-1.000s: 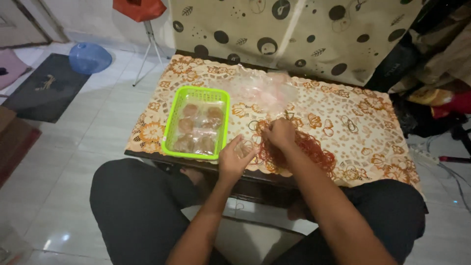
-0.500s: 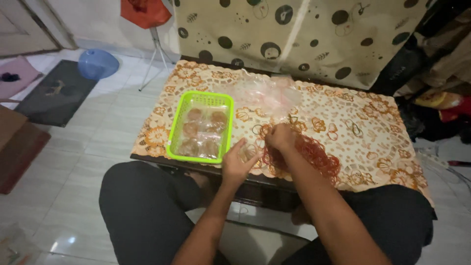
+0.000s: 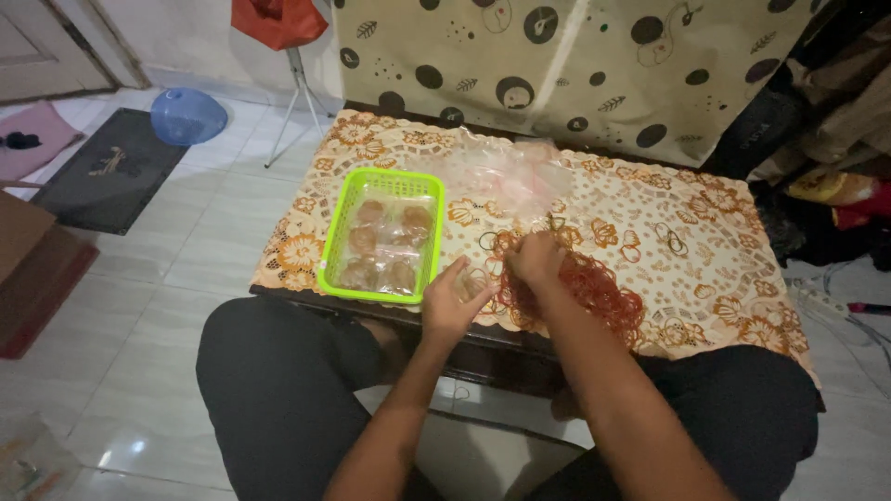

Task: Securing small plastic bags with rubber bands and placing them into a green basket.

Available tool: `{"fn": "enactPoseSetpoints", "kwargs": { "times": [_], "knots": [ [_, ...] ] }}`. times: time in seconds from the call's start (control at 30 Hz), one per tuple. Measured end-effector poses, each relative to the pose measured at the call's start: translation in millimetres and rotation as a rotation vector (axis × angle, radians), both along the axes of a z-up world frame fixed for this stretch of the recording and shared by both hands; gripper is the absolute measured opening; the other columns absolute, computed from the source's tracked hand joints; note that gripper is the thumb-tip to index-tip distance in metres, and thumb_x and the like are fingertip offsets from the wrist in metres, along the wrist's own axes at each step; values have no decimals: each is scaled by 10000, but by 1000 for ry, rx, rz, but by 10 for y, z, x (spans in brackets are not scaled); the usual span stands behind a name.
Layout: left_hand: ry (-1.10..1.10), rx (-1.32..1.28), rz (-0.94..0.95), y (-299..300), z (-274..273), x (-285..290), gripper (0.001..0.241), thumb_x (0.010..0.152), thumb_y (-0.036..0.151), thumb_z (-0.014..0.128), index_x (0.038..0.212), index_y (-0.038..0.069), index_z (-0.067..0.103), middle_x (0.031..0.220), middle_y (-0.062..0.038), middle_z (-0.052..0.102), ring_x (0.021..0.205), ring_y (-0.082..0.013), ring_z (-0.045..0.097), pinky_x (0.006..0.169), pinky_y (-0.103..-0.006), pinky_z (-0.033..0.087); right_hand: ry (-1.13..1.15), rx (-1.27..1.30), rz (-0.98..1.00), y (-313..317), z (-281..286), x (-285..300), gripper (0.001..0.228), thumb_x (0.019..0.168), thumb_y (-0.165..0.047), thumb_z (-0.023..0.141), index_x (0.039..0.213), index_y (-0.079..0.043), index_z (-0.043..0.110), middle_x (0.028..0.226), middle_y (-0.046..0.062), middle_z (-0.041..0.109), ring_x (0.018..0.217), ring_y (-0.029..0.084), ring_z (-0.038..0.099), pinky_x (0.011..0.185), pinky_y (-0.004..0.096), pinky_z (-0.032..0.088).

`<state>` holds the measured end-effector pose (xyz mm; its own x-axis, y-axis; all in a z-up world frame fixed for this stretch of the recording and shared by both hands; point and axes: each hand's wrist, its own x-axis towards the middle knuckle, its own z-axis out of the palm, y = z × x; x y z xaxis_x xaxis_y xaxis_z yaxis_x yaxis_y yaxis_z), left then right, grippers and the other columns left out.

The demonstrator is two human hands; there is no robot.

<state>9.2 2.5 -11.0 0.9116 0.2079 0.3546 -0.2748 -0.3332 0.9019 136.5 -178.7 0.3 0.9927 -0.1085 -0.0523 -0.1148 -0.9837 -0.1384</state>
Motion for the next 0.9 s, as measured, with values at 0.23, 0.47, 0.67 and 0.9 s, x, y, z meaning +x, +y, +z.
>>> {"fn": "enactPoseSetpoints", "kwargs": {
  "times": [0.23,0.47,0.67,0.9],
  "knots": [
    [-18,-3,46,20,45,-27,781,625,337,991,1294,65,693,1163,-180,748,1121,-363,702,982,-446,554,-70,182,-11,-16,426,-190,206,885,-351,672,955,-219,814,1023,109,771,1144,360,681,924,533,470],
    [36,14,-5,-23,38,-13,733,673,356,961,1299,95,685,1232,-162,727,1186,-352,670,1041,-451,522,-110,193,131,-203,1026,-228,114,863,-336,698,873,-268,789,890,12,785,1032,313,727,926,469,468],
    [-23,58,-64,-24,173,-44,727,706,358,940,1319,77,670,1248,-173,713,1199,-359,663,1037,-455,516,-140,292,291,-373,1211,-364,109,839,-283,703,906,-252,783,879,-3,774,949,278,732,867,440,538],
    [-85,135,-124,43,291,-122,739,707,326,940,1326,43,653,1188,-144,714,1172,-332,678,1020,-420,533,-134,563,615,-190,1570,-969,177,796,-121,710,938,-55,792,857,248,740,823,439,706,754,505,533]
  ]
}}
